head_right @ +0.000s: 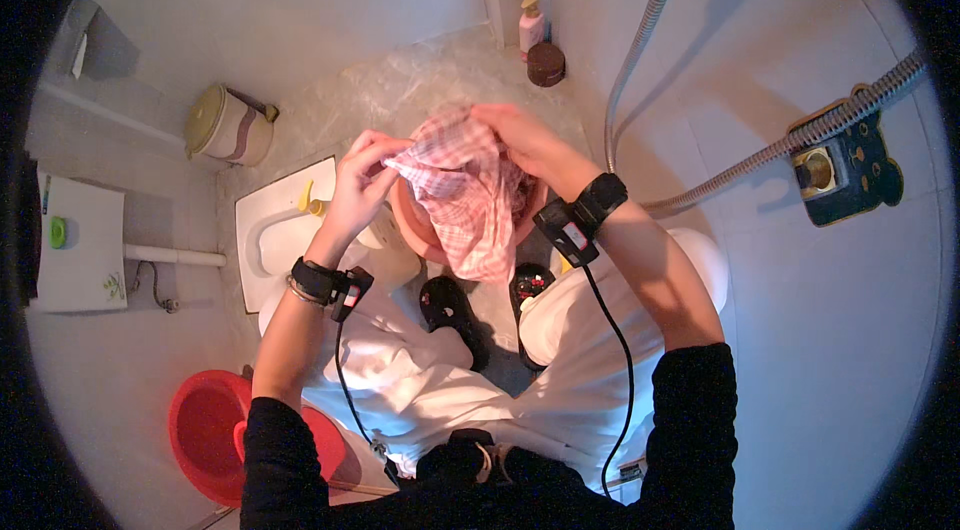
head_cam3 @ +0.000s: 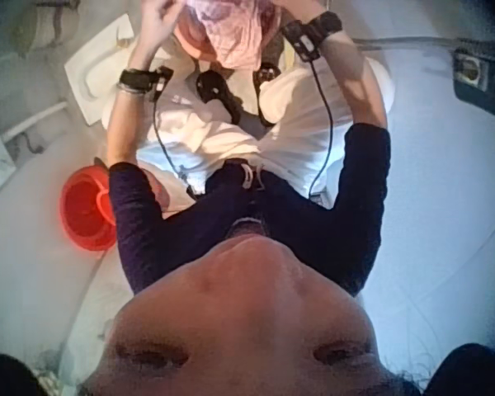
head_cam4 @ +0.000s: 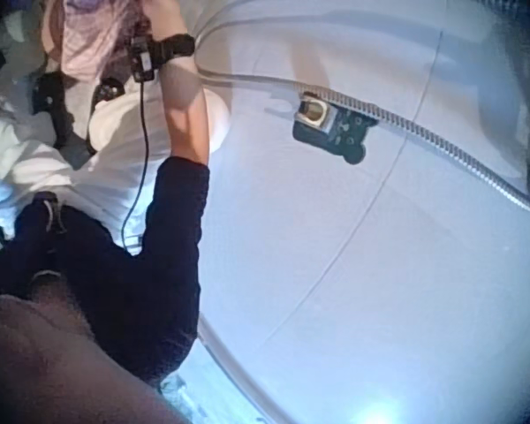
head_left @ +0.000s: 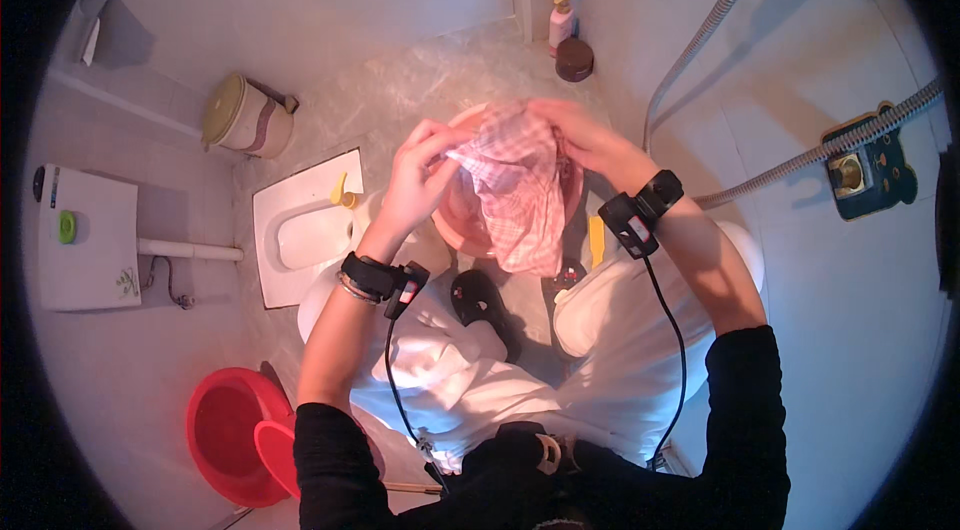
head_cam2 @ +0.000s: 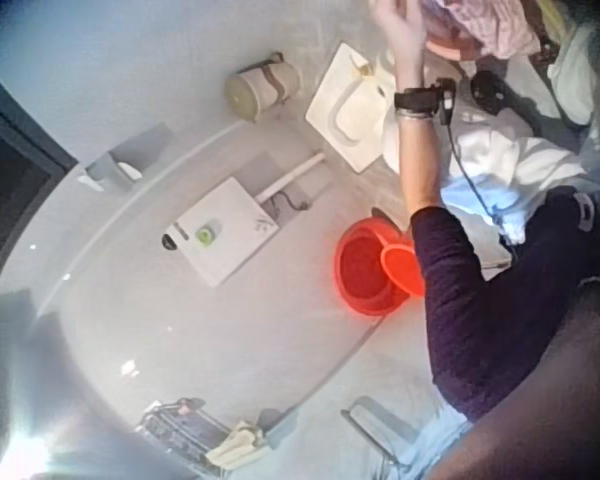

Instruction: The person is seen washing a pink and white checkered cloth in a basin.

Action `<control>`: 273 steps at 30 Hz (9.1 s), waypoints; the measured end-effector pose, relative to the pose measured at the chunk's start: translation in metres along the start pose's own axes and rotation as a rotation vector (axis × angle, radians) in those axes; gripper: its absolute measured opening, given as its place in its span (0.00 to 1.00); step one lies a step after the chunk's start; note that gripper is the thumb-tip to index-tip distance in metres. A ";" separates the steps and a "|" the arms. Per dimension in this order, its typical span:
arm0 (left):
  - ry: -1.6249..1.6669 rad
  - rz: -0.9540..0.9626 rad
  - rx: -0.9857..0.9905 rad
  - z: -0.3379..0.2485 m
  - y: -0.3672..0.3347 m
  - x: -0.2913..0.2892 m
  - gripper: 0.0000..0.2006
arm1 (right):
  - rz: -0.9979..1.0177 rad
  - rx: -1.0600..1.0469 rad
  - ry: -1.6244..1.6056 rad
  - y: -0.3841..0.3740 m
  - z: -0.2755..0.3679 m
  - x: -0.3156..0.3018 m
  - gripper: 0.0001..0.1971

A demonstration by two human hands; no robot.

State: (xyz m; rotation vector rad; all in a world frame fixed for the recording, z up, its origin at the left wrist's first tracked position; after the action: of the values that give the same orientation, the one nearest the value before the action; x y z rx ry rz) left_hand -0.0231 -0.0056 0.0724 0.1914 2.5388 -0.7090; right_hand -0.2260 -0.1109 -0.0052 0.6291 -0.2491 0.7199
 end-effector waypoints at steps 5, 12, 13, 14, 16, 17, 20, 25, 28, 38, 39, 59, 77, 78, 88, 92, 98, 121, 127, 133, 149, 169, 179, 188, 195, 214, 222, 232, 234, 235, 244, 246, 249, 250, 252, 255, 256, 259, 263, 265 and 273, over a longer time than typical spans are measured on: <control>-0.160 0.197 -0.038 -0.001 0.008 -0.001 0.24 | 0.004 -0.265 -0.676 0.027 0.048 -0.010 0.14; -0.263 0.753 -0.129 0.036 0.038 0.014 0.20 | 0.034 -0.311 -0.726 0.038 0.053 -0.007 0.20; -0.260 0.749 -0.133 0.036 0.038 0.013 0.20 | 0.087 -0.286 -0.726 0.040 0.053 -0.001 0.22; -0.316 0.776 -0.214 0.037 0.037 0.011 0.19 | 0.140 -0.261 -0.726 0.041 0.053 0.003 0.23; -0.267 0.762 -0.360 0.034 0.023 0.012 0.23 | 0.143 -0.235 -0.716 0.043 0.052 0.007 0.23; -0.267 0.761 -0.363 0.034 0.017 0.013 0.23 | 0.159 -0.217 -0.710 0.044 0.052 0.011 0.23; -0.303 0.170 -0.376 0.035 0.004 0.011 0.28 | 0.134 -0.181 -0.703 0.042 0.051 0.022 0.21; 0.138 0.212 -0.463 0.070 0.007 0.039 0.27 | 0.105 -0.220 -0.611 0.044 0.051 0.039 0.12; 0.148 0.160 -0.490 0.075 0.001 0.022 0.17 | 0.014 -0.309 -0.454 0.041 0.053 0.028 0.06; 0.325 -0.385 -0.297 0.031 -0.020 -0.046 0.04 | -0.581 -0.402 0.102 0.015 0.029 0.006 0.09; 0.305 -0.386 -0.285 0.029 -0.019 -0.048 0.05 | -0.581 -0.401 0.099 0.015 0.028 0.004 0.09; 0.166 0.460 -0.805 0.050 0.012 -0.009 0.25 | -0.068 -0.173 -0.296 0.023 0.026 0.003 0.18; 0.314 -0.143 -0.610 0.079 0.013 -0.050 0.17 | -0.172 -0.103 -0.225 0.023 0.025 0.016 0.10; 0.349 -0.034 -0.684 0.076 0.011 -0.045 0.18 | -0.174 -0.103 -0.223 0.021 0.024 0.012 0.10; 0.233 -0.146 -0.681 0.086 0.022 -0.044 0.14 | -0.082 0.016 -0.163 0.011 0.012 -0.005 0.10; 0.109 -0.183 -0.662 0.102 0.028 -0.045 0.12 | -0.019 0.039 -0.027 0.006 0.000 -0.011 0.13; -0.054 -0.282 -0.571 0.112 0.034 -0.055 0.10 | -0.228 0.062 -0.041 0.000 -0.008 -0.013 0.17; 0.214 -0.138 -0.633 0.073 0.021 -0.049 0.06 | -0.329 -0.455 1.080 -0.031 -0.072 -0.007 0.36; 0.360 -0.207 -0.568 0.061 0.016 -0.048 0.06 | -0.379 -0.551 1.297 -0.041 -0.084 -0.014 0.27; 0.230 -0.512 -0.628 0.069 0.029 -0.073 0.07 | -0.412 -0.379 0.722 -0.050 -0.053 -0.028 0.08; 0.031 -0.345 -0.628 0.052 0.018 -0.082 0.10 | -0.483 -0.389 1.121 0.039 0.062 -0.010 0.16; 0.044 -0.709 -0.396 0.067 0.015 -0.092 0.11 | -0.004 -0.663 1.157 0.030 0.025 0.027 0.31; 0.002 -0.721 -0.251 0.045 0.003 -0.081 0.11 | -0.350 -0.369 0.624 0.020 0.049 -0.002 0.11; -0.042 -0.710 -0.194 0.050 0.002 -0.082 0.15 | -0.174 -0.302 0.049 0.020 0.050 0.012 0.12; -0.128 -0.628 -0.389 0.077 0.017 -0.081 0.15 | -0.375 -0.190 0.389 0.004 0.031 0.000 0.15; -0.574 0.029 -0.673 0.125 0.036 -0.011 0.29 | -0.597 0.027 0.754 -0.035 -0.064 -0.085 0.30; -0.566 0.027 -0.615 0.116 0.039 -0.014 0.20 | -0.844 -0.083 1.379 -0.024 -0.062 -0.063 0.38; -0.016 -0.242 -0.312 0.082 0.007 -0.045 0.09 | -0.353 -0.394 0.468 0.057 0.115 0.069 0.15; 0.072 -0.284 -0.332 0.067 0.003 -0.060 0.09 | -0.312 -0.436 0.427 0.088 0.141 0.091 0.15; 0.157 -0.339 -0.357 0.054 -0.003 -0.066 0.10 | -0.263 -0.470 0.441 0.108 0.151 0.100 0.15; 0.288 -0.179 -0.711 0.000 0.004 -0.132 0.11 | -0.264 -0.129 0.148 0.161 -0.062 -0.002 0.12; 0.251 -0.120 -0.732 -0.005 -0.001 -0.156 0.11 | -0.455 -0.039 0.150 0.155 -0.164 -0.056 0.10; 0.067 -0.011 -0.831 -0.007 -0.002 -0.185 0.11 | -0.760 0.193 0.485 0.139 -0.274 -0.096 0.17; 0.021 -0.022 -0.821 0.000 0.003 -0.196 0.11 | -0.840 0.296 0.651 0.132 -0.295 -0.102 0.21; -0.057 -0.049 -0.830 0.005 0.016 -0.218 0.11 | -0.905 0.237 0.846 0.116 -0.330 -0.121 0.24; 0.269 -0.255 -0.793 0.054 0.063 -0.219 0.12 | -0.957 0.407 0.974 0.093 -0.330 -0.112 0.29; 0.249 -0.274 -0.835 0.073 0.073 -0.211 0.12 | -0.982 0.433 1.008 0.092 -0.331 -0.118 0.30; 0.192 -0.313 -0.912 0.098 0.082 -0.197 0.13 | -0.971 0.476 1.068 0.074 -0.341 -0.120 0.31; 0.095 -0.314 -0.964 0.110 0.082 -0.187 0.13 | -0.913 0.383 1.125 0.064 -0.345 -0.134 0.28; 0.093 -0.352 -0.935 0.123 0.086 -0.181 0.20 | -0.870 0.357 1.161 0.067 -0.347 -0.145 0.25; 0.003 -0.494 -1.013 0.149 0.136 -0.181 0.21 | -0.773 0.182 1.015 0.117 -0.235 -0.076 0.11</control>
State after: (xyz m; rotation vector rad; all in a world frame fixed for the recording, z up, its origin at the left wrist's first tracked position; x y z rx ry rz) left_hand 0.2319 0.0334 -0.0097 -0.7824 2.6242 0.4788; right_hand -0.3607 0.0608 -0.1702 0.4110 0.9640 0.2353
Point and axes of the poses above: each hand's wrist, its own y-axis away from the middle knuckle, its own x-axis out of the palm, z = x × y, the point moved 2 cm from there along -y, towards the middle knuckle, and after that the axes turned 11 degrees about x, right-handed, at the moved point
